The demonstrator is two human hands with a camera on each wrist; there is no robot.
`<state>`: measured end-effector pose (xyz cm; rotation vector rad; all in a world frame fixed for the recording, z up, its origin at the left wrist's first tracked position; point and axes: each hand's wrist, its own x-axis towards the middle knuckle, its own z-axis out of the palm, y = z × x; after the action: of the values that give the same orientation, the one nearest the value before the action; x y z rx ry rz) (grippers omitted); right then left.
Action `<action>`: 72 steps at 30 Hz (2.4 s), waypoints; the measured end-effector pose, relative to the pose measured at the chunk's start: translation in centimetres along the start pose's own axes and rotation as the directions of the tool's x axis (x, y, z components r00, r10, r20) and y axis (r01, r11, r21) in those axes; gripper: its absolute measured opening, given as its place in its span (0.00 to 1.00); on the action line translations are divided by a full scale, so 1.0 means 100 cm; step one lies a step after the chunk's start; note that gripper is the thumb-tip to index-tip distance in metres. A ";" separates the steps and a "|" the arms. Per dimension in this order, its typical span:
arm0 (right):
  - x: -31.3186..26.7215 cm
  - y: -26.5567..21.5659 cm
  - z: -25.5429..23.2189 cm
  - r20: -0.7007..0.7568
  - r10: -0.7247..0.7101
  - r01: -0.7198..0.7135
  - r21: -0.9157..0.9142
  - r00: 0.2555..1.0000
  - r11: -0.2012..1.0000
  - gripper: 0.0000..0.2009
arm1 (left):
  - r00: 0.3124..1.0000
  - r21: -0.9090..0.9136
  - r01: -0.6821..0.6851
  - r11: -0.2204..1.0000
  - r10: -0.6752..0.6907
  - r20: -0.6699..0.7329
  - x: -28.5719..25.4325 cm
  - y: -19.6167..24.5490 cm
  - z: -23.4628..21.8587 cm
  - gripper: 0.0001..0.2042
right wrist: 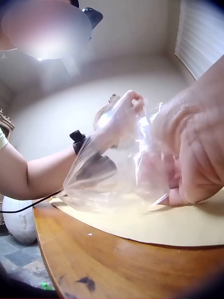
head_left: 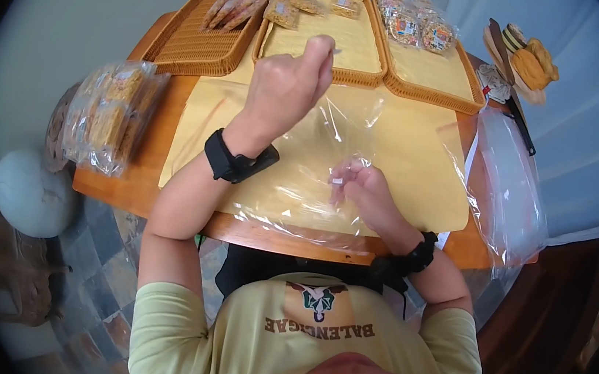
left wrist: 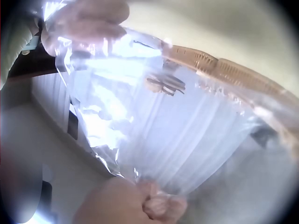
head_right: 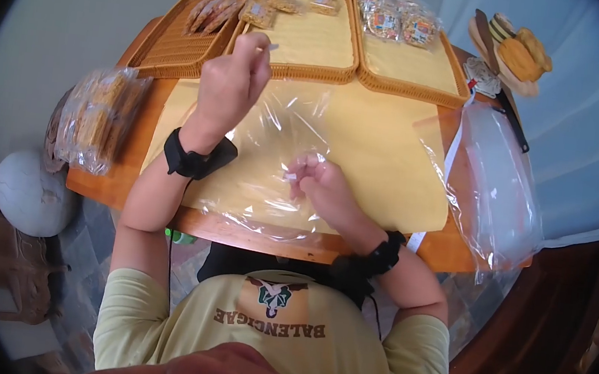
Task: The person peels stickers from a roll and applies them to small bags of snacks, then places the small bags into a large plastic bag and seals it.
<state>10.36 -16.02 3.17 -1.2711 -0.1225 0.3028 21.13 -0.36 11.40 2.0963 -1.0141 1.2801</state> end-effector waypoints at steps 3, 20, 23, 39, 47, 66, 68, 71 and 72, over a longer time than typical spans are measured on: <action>0.001 -0.006 -0.004 -0.020 0.039 -0.042 -0.169 0.999 0.985 0.11 | 1.000 0.094 -0.018 0.995 0.019 -0.008 0.004 -0.005 0.001 0.09; -0.003 -0.013 0.004 -0.115 -0.040 0.060 0.175 0.992 0.983 0.04 | 0.981 -0.111 0.161 0.981 -0.171 -0.088 -0.002 0.006 -0.022 0.07; -0.002 -0.013 0.006 -0.159 -0.006 0.021 0.097 0.987 0.995 0.04 | 0.909 -0.505 0.403 0.763 -0.272 0.315 -0.027 0.042 -0.036 0.07; -0.005 -0.016 0.010 -0.161 -0.052 0.071 0.114 0.986 0.991 0.05 | 0.909 -0.284 -0.168 0.944 0.260 0.326 -0.045 0.042 -0.029 0.11; -0.005 -0.011 0.006 -0.115 -0.104 0.120 0.144 0.988 0.982 0.04 | 0.893 -0.380 -0.025 0.925 0.191 0.407 -0.051 0.035 -0.025 0.11; -0.003 -0.011 0.008 -0.132 -0.119 0.134 0.115 0.984 0.984 0.05 | 0.898 -0.544 0.104 0.833 0.157 0.412 -0.052 0.022 -0.022 0.07; -0.003 -0.011 0.009 -0.147 -0.102 0.120 0.115 0.984 0.986 0.05 | 0.900 -0.558 0.114 0.822 0.153 0.408 -0.053 0.022 -0.023 0.08; -0.003 -0.012 0.009 -0.143 -0.099 0.116 0.114 0.985 0.987 0.05 | 0.887 -0.531 0.097 0.842 0.169 0.430 -0.052 0.022 -0.025 0.08; -0.003 -0.012 0.009 -0.141 -0.099 0.115 0.113 0.985 0.987 0.05 | 0.888 -0.530 0.097 0.842 0.168 0.429 -0.052 0.022 -0.025 0.08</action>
<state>10.05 -15.60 4.54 -1.1569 -0.0554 0.1286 16.57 1.87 7.90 1.9476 -1.4223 0.4023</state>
